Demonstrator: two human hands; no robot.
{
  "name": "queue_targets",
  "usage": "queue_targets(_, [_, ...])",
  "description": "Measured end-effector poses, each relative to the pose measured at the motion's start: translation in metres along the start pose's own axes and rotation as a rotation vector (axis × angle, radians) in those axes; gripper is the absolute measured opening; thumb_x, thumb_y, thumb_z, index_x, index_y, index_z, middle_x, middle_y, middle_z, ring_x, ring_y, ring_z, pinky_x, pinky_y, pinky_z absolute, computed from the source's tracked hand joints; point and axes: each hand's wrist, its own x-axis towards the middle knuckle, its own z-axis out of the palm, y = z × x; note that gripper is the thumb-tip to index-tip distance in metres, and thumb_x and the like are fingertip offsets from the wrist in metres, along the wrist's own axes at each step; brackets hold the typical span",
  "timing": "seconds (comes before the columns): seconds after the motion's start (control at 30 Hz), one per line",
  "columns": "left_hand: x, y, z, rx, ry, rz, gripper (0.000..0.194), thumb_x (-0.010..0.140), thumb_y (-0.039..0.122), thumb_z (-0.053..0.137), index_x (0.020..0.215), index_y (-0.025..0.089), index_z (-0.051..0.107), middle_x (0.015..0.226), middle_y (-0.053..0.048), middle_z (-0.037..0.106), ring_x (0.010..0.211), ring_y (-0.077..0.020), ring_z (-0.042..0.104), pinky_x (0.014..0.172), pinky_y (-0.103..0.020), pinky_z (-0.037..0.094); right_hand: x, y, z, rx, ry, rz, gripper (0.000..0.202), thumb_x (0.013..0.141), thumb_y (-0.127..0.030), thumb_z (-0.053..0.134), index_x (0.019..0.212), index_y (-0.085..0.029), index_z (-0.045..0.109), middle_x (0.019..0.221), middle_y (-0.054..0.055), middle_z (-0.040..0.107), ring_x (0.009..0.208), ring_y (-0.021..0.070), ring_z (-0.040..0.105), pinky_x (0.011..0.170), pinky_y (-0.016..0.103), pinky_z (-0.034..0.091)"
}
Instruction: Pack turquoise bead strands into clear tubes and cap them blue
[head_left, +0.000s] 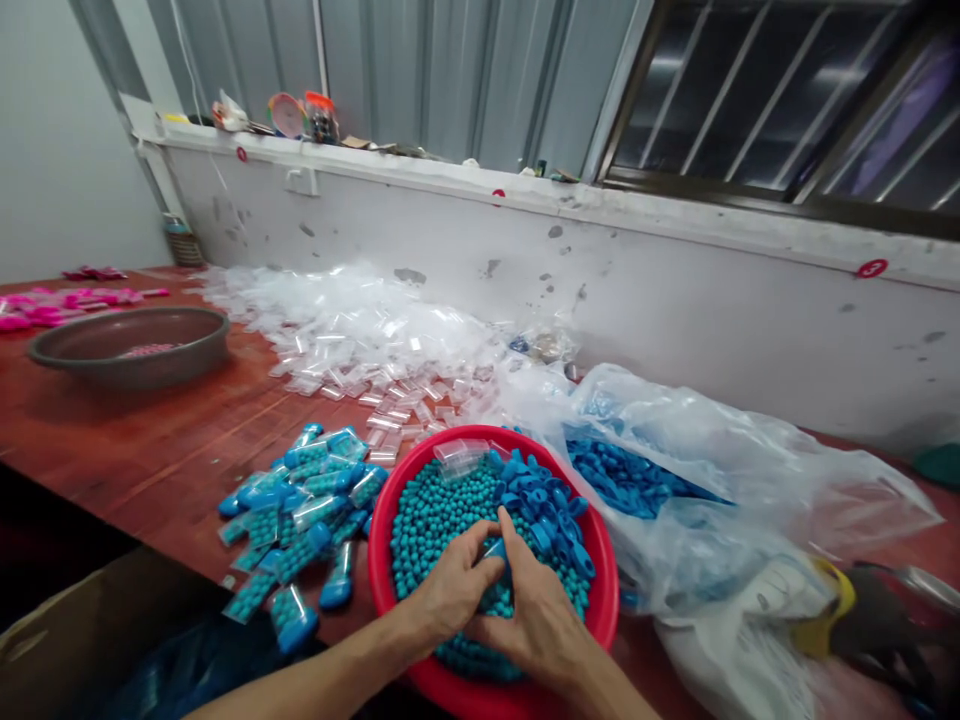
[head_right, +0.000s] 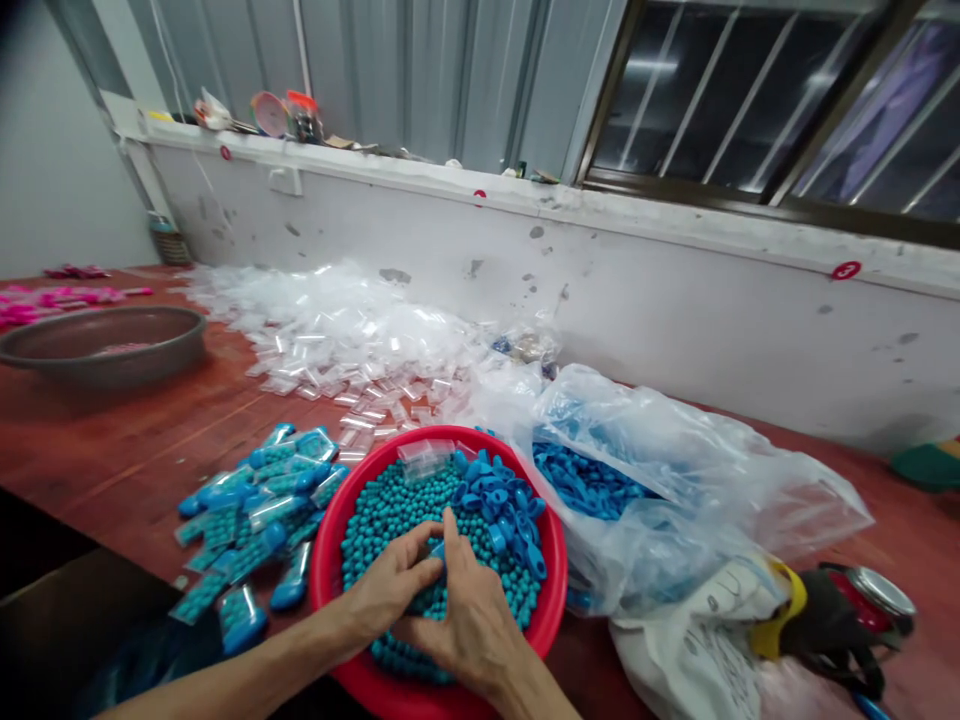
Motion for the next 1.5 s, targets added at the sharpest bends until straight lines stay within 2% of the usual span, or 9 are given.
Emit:
queue_targets(0.2, [-0.007, -0.006, 0.010, 0.226, 0.158, 0.056, 0.011, 0.073, 0.014, 0.042, 0.079, 0.017, 0.051, 0.075, 0.000, 0.055, 0.073, -0.0145, 0.048, 0.072, -0.024, 0.038, -0.002, -0.007, 0.008, -0.230, 0.055, -0.054, 0.095, 0.057, -0.030, 0.062, 0.136, -0.010, 0.014, 0.106, 0.019, 0.053, 0.083, 0.0314, 0.058, 0.066, 0.041, 0.047])
queue_targets(0.37, [-0.008, -0.008, 0.012, 0.281, 0.167, 0.067, 0.017, 0.076, 0.018, 0.041, 0.090, 0.018, 0.052, 0.079, -0.001, 0.057, 0.077, -0.0158, 0.051, 0.072, -0.024, 0.039, -0.002, -0.003, 0.009, -0.110, -0.035, -0.018, 0.094, 0.064, -0.027, 0.060, 0.138, -0.015, 0.002, 0.117, 0.016, 0.046, 0.085, 0.0260, 0.057, 0.070, 0.037, 0.046])
queue_targets(0.53, [-0.016, 0.018, -0.047, 0.587, 0.331, 0.027, 0.031, 0.081, 0.032, 0.039, 0.108, 0.021, 0.049, 0.077, 0.000, 0.059, 0.066, -0.0157, 0.053, 0.063, -0.025, 0.041, -0.002, 0.016, 0.002, 0.050, 0.039, 0.063, 0.085, 0.075, -0.025, 0.053, 0.137, -0.020, -0.004, 0.128, 0.013, 0.037, 0.070, 0.0151, 0.056, 0.069, 0.031, 0.047])
queue_targets(0.63, [-0.024, 0.037, -0.097, 0.970, 0.603, 0.023, 0.037, 0.082, 0.032, 0.036, 0.115, 0.019, 0.047, 0.096, -0.006, 0.059, 0.088, -0.0224, 0.054, 0.076, -0.031, 0.041, -0.001, 0.027, -0.007, -0.009, 0.067, 0.054, 0.065, 0.080, -0.024, 0.047, 0.136, -0.020, 0.015, 0.124, 0.011, 0.043, 0.081, 0.0179, 0.056, 0.074, 0.031, 0.045])
queue_targets(0.73, [-0.025, 0.046, -0.121, 1.309, 0.809, 0.055, 0.042, 0.083, 0.030, 0.033, 0.122, 0.015, 0.041, 0.108, -0.013, 0.054, 0.099, -0.0268, 0.050, 0.083, -0.037, 0.038, 0.012, 0.029, -0.016, -0.153, 0.030, -0.021, 0.046, 0.081, -0.023, 0.045, 0.127, -0.019, 0.038, 0.114, 0.009, 0.051, 0.098, 0.0216, 0.052, 0.081, 0.032, 0.043])
queue_targets(0.97, [0.040, 0.015, -0.098, 1.470, 0.484, 0.169, 0.045, 0.078, 0.021, 0.044, 0.123, 0.017, 0.041, 0.118, -0.010, 0.050, 0.105, -0.0242, 0.046, 0.089, -0.037, 0.036, 0.108, 0.010, -0.010, -0.695, 0.068, -0.105, 0.044, 0.082, -0.006, 0.032, 0.124, -0.017, 0.040, 0.118, 0.010, 0.050, 0.101, 0.0216, 0.047, 0.082, 0.034, 0.040])
queue_targets(1.1, [0.080, -0.004, -0.096, 1.517, 0.320, 0.162, 0.040, 0.078, 0.017, 0.043, 0.118, 0.019, 0.047, 0.120, -0.011, 0.049, 0.116, -0.0273, 0.037, 0.095, -0.044, 0.028, 0.147, 0.012, 0.000, -0.754, 0.100, -0.111, 0.036, 0.084, -0.009, 0.030, 0.116, -0.014, 0.048, 0.109, 0.014, 0.055, 0.097, 0.0259, 0.048, 0.077, 0.039, 0.039])
queue_targets(1.3, [0.075, -0.036, -0.095, 1.463, 0.196, 0.233, 0.043, 0.080, 0.007, 0.033, 0.119, 0.019, 0.046, 0.121, -0.008, 0.050, 0.120, -0.0216, 0.034, 0.102, -0.041, 0.019, 0.140, 0.028, -0.006, -0.779, 0.040, -0.215, 0.022, 0.086, -0.015, 0.037, 0.089, -0.019, 0.058, 0.090, 0.007, 0.061, 0.086, 0.0217, 0.050, 0.076, 0.035, 0.035])
queue_targets(1.5, [0.084, -0.033, -0.095, 1.370, 0.199, 0.162, 0.036, 0.080, 0.008, 0.031, 0.106, 0.015, 0.054, 0.099, -0.009, 0.061, 0.093, -0.0184, 0.055, 0.084, -0.031, 0.039, 0.140, 0.036, -0.013, -0.760, 0.065, -0.192, 0.022, 0.084, -0.012, 0.038, 0.082, -0.015, 0.059, 0.083, 0.010, 0.061, 0.083, 0.0224, 0.049, 0.076, 0.036, 0.033])
